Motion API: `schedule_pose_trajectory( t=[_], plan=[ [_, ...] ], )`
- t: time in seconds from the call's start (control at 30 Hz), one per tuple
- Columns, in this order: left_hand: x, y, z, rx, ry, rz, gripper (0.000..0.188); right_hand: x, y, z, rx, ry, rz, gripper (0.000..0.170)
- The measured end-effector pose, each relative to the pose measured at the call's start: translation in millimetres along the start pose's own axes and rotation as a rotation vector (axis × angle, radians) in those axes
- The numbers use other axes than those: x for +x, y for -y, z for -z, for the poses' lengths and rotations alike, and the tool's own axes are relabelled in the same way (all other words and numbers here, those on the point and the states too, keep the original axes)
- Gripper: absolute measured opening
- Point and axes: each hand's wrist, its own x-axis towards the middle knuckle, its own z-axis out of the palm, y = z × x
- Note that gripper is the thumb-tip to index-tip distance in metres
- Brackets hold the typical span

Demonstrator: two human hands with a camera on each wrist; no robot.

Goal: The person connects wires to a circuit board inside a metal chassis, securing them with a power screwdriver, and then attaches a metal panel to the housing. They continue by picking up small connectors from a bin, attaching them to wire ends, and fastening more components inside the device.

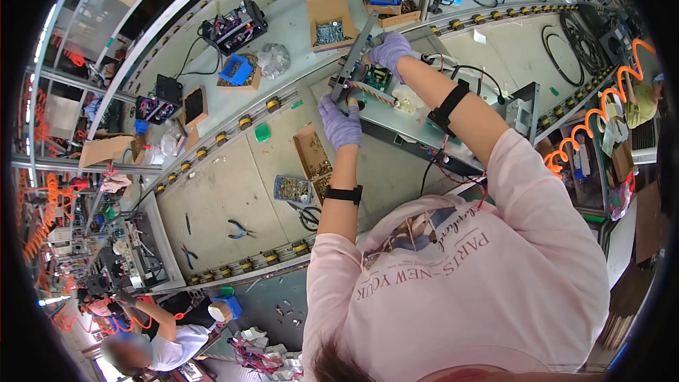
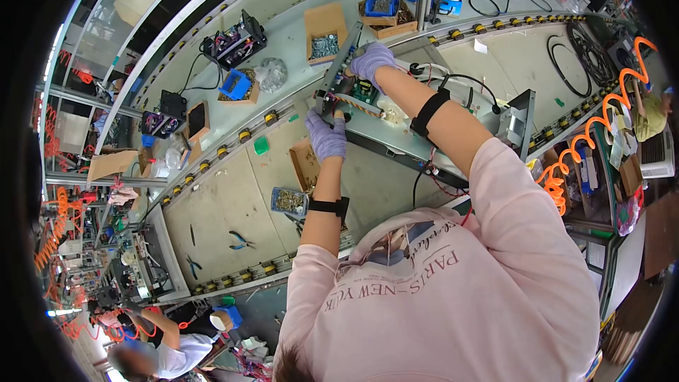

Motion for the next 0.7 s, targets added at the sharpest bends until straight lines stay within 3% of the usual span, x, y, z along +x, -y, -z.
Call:
schedule_pose_trajectory(
  t=[0.1, 0.17, 0.27, 0.4, 0.47, 0.7],
  plan=[
    [-1.0, -3.0, -1.7, 0.01, -0.061, -0.003, 0.063, -17.5, 6.3, 5.5, 0.029, -0.012, 0.034, 0.03],
    [-0.5, -3.4, -1.0, -0.017, -0.05, -0.003, 0.063, -25.7, 11.2, 5.9, 0.299, 0.026, -0.041, 0.028],
    [0.8, -1.1, -1.9, -0.037, -0.048, -0.02, 0.063, -35.4, 24.4, 17.1, 0.224, 0.1, -0.095, 0.027],
    [0.8, 3.7, -8.1, -0.001, -0.09, -0.052, 0.064, -27.0, 10.3, 7.4, 0.279, 0.053, -0.047, 0.028],
    [1.7, 2.7, -6.5, 0.014, -0.068, -0.046, 0.066, -33.5, 8.9, 0.7, 0.611, 0.038, -0.037, 0.033],
    [3.3, -4.7, 6.8, 0.007, 0.058, -0.007, 0.071, -21.5, 4.4, -1.4, 0.621, -0.012, 0.064, 0.033]
  ],
)
